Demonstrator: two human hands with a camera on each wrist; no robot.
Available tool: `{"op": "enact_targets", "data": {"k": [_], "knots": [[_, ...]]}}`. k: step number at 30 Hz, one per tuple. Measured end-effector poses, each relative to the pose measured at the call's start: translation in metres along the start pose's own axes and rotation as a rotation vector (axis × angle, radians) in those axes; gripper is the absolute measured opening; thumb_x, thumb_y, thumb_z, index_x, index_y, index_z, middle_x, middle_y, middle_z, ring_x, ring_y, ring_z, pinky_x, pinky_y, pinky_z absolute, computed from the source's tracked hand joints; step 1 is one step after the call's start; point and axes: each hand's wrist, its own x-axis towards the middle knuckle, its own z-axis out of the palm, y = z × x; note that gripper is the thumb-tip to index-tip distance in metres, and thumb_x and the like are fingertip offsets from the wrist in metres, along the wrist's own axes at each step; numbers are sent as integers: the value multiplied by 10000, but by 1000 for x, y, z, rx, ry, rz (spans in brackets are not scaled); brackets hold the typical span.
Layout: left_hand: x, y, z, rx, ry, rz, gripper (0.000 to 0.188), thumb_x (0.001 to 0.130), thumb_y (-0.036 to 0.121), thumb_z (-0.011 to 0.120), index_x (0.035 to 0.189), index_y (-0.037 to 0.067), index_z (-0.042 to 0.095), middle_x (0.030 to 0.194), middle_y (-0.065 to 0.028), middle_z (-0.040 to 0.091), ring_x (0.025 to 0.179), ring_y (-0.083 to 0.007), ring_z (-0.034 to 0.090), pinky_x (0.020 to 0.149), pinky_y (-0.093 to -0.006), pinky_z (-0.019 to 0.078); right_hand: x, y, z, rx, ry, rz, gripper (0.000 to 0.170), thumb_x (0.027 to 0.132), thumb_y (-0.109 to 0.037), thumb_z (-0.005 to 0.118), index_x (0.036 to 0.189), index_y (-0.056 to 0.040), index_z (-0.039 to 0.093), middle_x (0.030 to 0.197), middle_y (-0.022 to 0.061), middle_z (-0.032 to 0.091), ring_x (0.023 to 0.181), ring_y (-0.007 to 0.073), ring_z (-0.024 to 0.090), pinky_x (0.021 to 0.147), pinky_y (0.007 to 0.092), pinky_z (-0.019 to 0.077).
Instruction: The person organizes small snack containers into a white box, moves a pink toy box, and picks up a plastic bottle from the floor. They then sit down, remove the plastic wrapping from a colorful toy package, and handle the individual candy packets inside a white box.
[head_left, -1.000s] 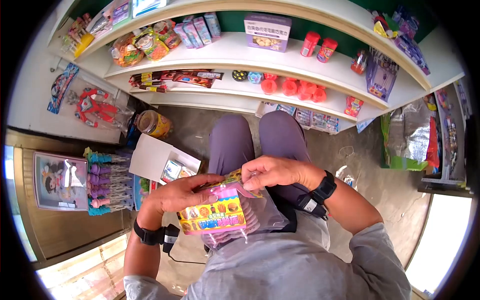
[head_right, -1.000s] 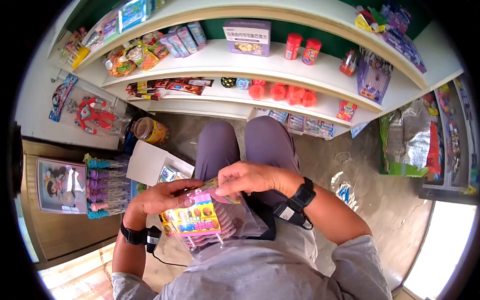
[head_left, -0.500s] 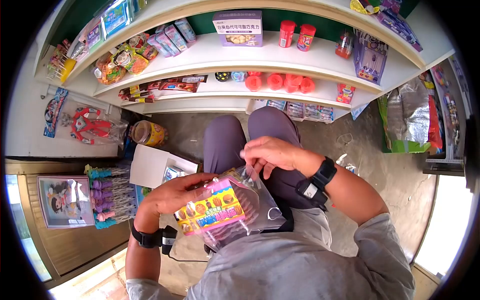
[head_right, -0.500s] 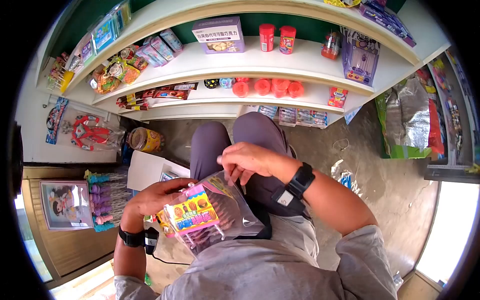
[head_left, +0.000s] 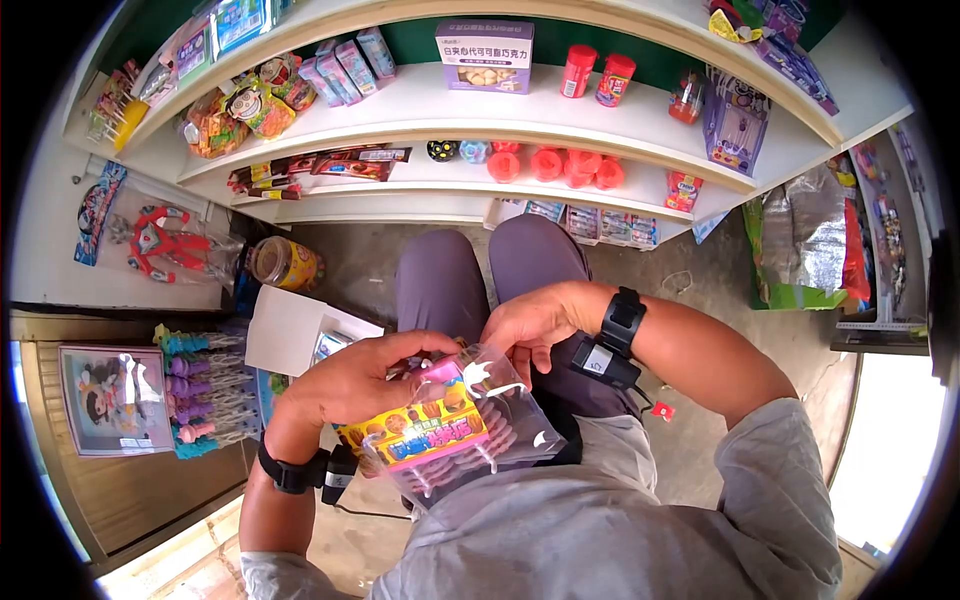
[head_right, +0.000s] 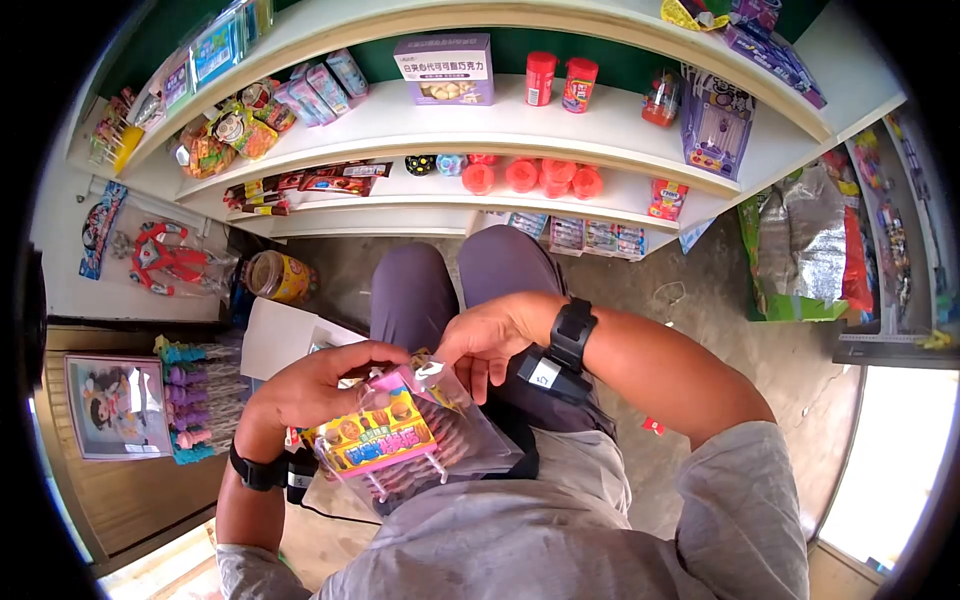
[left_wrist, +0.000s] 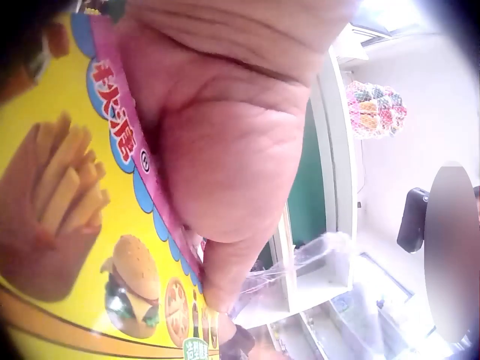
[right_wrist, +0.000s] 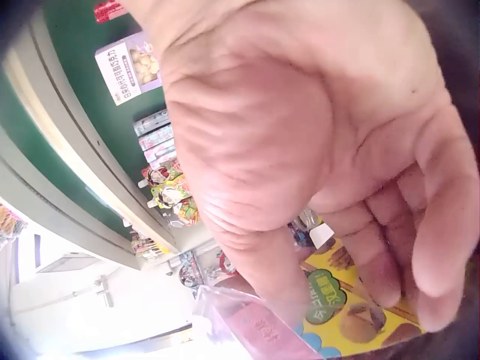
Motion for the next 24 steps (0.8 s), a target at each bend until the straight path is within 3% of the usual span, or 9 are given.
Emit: {"op": "enact_targets", "data": {"k": [8, 11, 15, 18, 21, 24], "knots": [[0, -7, 3, 69, 19, 203, 429, 1038, 158, 660, 1460, 101, 608, 1371, -125, 683, 1228, -262, 665, 1057, -363, 518, 13, -21, 6, -271, 50, 85, 360, 903, -298, 763, 1139, -28, 748, 1002, 99, 792, 818, 198, 779, 591, 318, 604], [-1, -15, 4, 28, 18, 175, 405, 1046, 157, 652, 1445, 99, 617, 1380, -126, 676, 1228, -261, 666, 1052, -365, 523, 10, -23, 18, -265, 186, 25, 237, 835, -242, 757, 974, -55, 800, 958, 110, 791, 802, 233, 776, 662, 361, 611], [-3, -9, 5, 14, 19, 164, 381, 1054, 165, 650, 1427, 94, 624, 1373, -134, 677, 1232, -255, 666, 1049, -366, 525, 14, -11, 23, -53, 220, -10, 261, 766, -173, 774, 973, -13, 789, 922, 127, 771, 791, 267, 761, 737, 415, 650], [-2, -6, 5, 26, 11, 150, 363, 1061, 172, 651, 1413, 89, 629, 1378, -138, 674, 1242, -250, 661, 1059, -368, 518, 17, 1, 24, -4, 198, -63, 349, 825, -262, 755, 1049, 4, 776, 946, 137, 777, 828, 247, 772, 744, 397, 646], [0, -6, 3, 39, 15, 165, 353, 1063, 176, 658, 1402, 82, 632, 1400, -141, 667, 1263, -243, 650, 1073, -368, 507, 13, 3, 32, 11, 269, -71, 307, 830, -236, 735, 992, 22, 768, 928, 154, 773, 811, 265, 774, 743, 400, 651], [-4, -7, -1, -14, 29, 146, 352, 1065, 180, 663, 1400, 78, 631, 1431, -132, 656, 1286, -224, 633, 1085, -363, 495, 44, 56, 8, -1, 365, 42, 281, 842, -222, 715, 957, 32, 752, 925, 173, 764, 837, 292, 778, 745, 414, 656]]}}
